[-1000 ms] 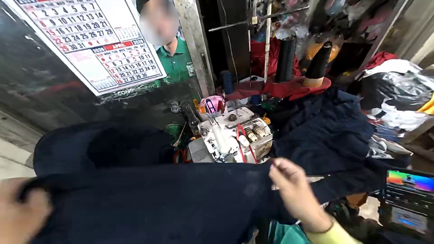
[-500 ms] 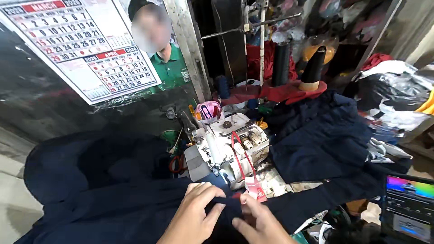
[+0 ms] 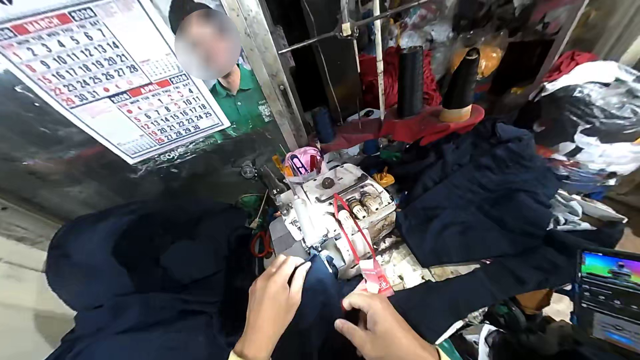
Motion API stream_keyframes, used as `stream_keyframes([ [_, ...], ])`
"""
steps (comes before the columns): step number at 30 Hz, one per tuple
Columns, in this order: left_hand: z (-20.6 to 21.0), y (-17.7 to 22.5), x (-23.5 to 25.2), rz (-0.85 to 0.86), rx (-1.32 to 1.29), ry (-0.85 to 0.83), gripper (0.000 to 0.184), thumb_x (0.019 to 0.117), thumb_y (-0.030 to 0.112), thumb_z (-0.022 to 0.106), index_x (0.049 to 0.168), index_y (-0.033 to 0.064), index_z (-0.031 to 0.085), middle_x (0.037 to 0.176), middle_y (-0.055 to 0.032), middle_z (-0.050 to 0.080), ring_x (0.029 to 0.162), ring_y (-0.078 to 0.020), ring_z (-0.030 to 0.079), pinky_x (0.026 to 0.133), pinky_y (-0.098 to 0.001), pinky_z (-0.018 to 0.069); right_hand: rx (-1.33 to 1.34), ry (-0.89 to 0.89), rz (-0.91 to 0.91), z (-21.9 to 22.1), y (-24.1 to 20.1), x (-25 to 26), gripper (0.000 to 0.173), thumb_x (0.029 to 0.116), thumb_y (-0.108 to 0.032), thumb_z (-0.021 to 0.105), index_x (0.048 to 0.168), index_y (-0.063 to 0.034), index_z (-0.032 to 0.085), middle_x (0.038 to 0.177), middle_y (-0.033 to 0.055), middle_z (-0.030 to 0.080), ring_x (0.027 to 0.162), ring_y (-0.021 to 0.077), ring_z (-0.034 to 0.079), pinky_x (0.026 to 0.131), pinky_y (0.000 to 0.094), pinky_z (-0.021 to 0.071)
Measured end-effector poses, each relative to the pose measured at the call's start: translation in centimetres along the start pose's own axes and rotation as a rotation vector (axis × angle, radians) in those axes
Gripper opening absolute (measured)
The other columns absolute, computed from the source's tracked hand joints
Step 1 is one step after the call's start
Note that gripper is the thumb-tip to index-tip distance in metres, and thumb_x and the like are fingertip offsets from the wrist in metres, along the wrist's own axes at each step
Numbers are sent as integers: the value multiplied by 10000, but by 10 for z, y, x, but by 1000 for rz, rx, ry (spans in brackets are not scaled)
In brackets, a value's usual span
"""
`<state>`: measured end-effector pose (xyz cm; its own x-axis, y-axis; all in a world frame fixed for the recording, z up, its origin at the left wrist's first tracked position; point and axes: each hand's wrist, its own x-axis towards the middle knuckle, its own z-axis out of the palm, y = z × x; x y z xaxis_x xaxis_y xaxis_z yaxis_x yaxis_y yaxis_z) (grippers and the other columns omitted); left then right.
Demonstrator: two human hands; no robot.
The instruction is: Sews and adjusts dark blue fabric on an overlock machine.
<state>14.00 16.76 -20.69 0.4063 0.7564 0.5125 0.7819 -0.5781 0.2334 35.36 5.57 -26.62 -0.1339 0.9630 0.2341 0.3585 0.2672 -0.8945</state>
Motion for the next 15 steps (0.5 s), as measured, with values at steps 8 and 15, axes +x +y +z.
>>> stream_keyframes([
  [8, -15, 14, 0, -41, -47, 47, 268, 1014, 423, 593, 987, 226, 775, 948, 76, 728, 877, -53, 695, 752, -316, 604, 142, -43, 43, -19, 6, -12, 325, 952, -398, 721, 787, -120, 693, 686, -13, 631, 595, 98, 585, 547, 329, 504],
  [15, 7, 12, -9, -67, -108, 117, 214, 993, 393, 633, 1002, 231, 772, 985, 92, 717, 964, -73, 663, 869, -351, 553, 142, 15, 106, -17, 8, -12, 285, 918, -343, 752, 775, -124, 639, 690, -16, 615, 612, 102, 600, 553, 317, 521],
])
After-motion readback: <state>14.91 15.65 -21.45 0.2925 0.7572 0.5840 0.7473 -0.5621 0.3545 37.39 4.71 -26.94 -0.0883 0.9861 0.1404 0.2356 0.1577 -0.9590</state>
